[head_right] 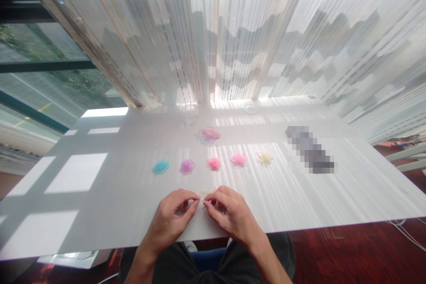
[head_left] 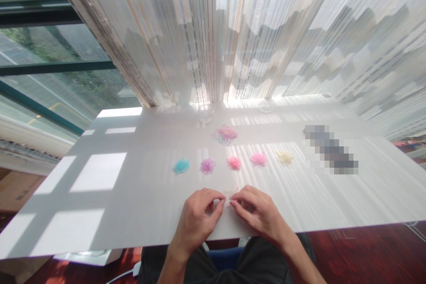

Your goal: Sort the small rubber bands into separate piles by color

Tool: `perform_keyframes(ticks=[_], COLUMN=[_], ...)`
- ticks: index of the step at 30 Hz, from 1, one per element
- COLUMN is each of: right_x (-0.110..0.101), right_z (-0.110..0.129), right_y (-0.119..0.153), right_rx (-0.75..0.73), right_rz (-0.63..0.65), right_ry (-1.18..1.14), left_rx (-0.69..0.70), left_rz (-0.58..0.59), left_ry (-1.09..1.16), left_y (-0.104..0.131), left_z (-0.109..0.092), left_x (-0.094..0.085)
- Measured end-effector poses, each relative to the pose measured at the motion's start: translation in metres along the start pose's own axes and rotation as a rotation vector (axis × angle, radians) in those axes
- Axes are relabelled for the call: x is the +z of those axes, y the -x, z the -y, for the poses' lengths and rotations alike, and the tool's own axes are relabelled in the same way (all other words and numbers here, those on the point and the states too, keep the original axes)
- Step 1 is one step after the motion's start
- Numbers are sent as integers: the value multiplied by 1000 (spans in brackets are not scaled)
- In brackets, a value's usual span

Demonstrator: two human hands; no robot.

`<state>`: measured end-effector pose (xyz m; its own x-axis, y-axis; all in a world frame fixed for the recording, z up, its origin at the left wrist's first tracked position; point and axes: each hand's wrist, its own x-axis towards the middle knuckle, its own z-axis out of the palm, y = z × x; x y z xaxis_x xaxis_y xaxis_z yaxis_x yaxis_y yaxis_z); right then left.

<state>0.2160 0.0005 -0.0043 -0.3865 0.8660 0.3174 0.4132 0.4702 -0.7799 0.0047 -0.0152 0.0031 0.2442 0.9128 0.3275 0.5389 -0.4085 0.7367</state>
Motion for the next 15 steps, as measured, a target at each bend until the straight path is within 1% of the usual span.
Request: perform_keyframes(ticks=[5,10,15], right_x=[0,0,0], right_z=[-1,-1,0], right_y=[0,0,1], right_rx=[1,-3,-2], right_rz=[2,19,18], right_ry=[-9,-1,-15], left_rx=[20,-1,0], left_rz=[-7,12,-30], left_ry=[-16,-7,-10], left_y=[0,1,0], left_z=[1,3,2], left_x=[2,1,2])
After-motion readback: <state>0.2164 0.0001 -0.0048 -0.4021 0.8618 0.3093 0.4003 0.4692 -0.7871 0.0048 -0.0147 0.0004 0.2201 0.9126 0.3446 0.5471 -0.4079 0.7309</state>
